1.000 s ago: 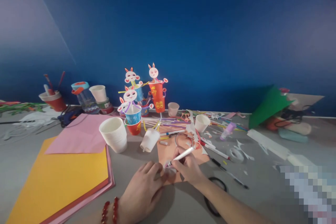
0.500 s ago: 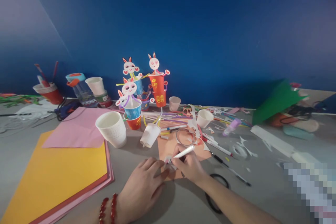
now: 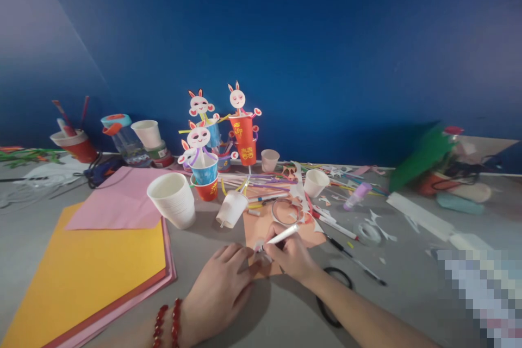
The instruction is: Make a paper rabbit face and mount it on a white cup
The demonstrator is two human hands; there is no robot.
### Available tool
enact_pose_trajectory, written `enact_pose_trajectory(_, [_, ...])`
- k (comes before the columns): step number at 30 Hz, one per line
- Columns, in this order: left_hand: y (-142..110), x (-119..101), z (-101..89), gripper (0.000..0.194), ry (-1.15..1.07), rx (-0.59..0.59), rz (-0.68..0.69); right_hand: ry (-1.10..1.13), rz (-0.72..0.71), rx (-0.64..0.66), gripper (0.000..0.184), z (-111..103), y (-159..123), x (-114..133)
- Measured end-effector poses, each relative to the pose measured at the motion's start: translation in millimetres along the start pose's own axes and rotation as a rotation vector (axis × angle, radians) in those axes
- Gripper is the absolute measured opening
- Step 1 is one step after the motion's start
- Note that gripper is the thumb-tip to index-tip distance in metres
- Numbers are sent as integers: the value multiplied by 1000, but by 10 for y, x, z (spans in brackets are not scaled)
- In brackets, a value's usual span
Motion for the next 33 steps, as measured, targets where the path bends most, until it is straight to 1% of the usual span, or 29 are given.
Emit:
enact_pose_trajectory(9, [14, -3, -2, 40, 0, -12, 4, -5, 3, 3, 16, -1, -3, 20])
enact_pose_trajectory(14, [9, -3, -4, 39, -5, 13, -4, -2, 10, 4, 16, 6, -2, -6])
enact_pose_trajectory(21, [6, 0, 4, 40, 13, 13, 0, -22, 12, -1, 16, 8, 7, -35])
enact_pose_trajectory(33, [13, -10, -12, 40, 20, 3, 12, -10, -25, -28, 15, -7, 7, -11])
Point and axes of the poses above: each hand's wrist, its own y-axis towards the middle knuckle, its own z-axis out of the palm, x = y × z, the point moved 4 cm from there along y, towards the middle knuckle, and after that the axes turned 13 degrees about x, right-handed, at the moved point
